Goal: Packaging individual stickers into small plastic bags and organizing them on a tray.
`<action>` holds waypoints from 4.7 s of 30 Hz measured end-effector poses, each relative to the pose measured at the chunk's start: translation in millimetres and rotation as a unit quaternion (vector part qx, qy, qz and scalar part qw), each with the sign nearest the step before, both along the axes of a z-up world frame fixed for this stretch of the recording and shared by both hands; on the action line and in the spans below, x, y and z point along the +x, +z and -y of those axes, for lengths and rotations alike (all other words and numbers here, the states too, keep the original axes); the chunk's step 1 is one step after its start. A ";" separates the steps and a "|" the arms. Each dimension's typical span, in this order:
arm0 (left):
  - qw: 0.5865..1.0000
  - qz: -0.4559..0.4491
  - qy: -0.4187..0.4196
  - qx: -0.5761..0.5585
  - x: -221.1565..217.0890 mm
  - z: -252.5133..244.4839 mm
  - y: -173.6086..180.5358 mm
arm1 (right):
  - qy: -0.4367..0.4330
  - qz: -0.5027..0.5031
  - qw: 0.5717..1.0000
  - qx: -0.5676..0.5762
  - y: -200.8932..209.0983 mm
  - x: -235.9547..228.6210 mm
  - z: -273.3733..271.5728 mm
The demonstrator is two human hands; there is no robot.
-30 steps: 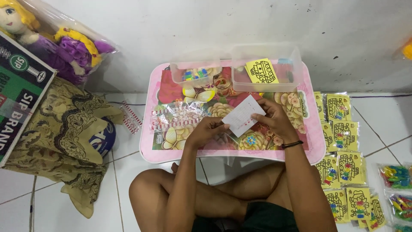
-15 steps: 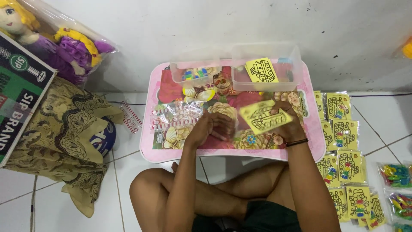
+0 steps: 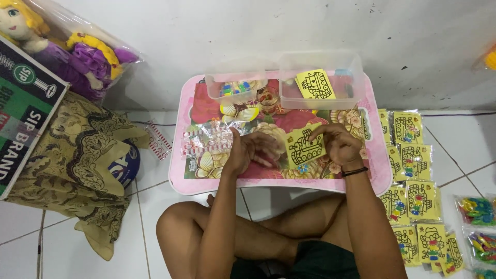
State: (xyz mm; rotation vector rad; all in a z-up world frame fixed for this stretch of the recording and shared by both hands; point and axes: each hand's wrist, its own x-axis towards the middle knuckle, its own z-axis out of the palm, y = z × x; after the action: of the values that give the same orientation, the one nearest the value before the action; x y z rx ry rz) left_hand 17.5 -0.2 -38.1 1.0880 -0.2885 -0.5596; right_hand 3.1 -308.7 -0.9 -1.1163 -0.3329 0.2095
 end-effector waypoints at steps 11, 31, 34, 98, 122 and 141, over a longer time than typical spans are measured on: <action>0.998 0.044 0.028 0.029 -11.9 1.1 13.5 | -0.174 0.031 0.981 -0.077 13.8 -13.3 -29.5; 0.996 0.030 0.072 0.046 -18.9 6.9 26.9 | -0.236 0.014 0.969 -0.077 -10.4 -3.0 -25.5; 0.998 0.019 0.055 0.038 -13.4 4.8 14.7 | -0.237 -0.002 0.968 -0.079 -4.9 -4.7 -29.3; 0.993 0.029 0.070 0.093 -18.0 7.2 34.4 | -0.168 -0.021 0.974 -0.149 -7.4 -9.7 -31.5; 0.987 0.028 0.086 0.130 -19.4 5.2 40.2 | -0.168 -0.020 0.985 -0.035 -12.5 -8.8 -21.9; 0.986 0.000 0.145 0.084 -31.5 -30.5 26.7 | -0.183 -0.033 0.982 0.034 -27.3 0.6 -12.3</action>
State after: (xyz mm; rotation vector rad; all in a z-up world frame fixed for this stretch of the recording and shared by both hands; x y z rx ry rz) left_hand -14.1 30.3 -11.4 1.2665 -0.0803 -0.3272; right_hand 3.7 -296.4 -28.2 -1.0794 -0.0713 -0.0902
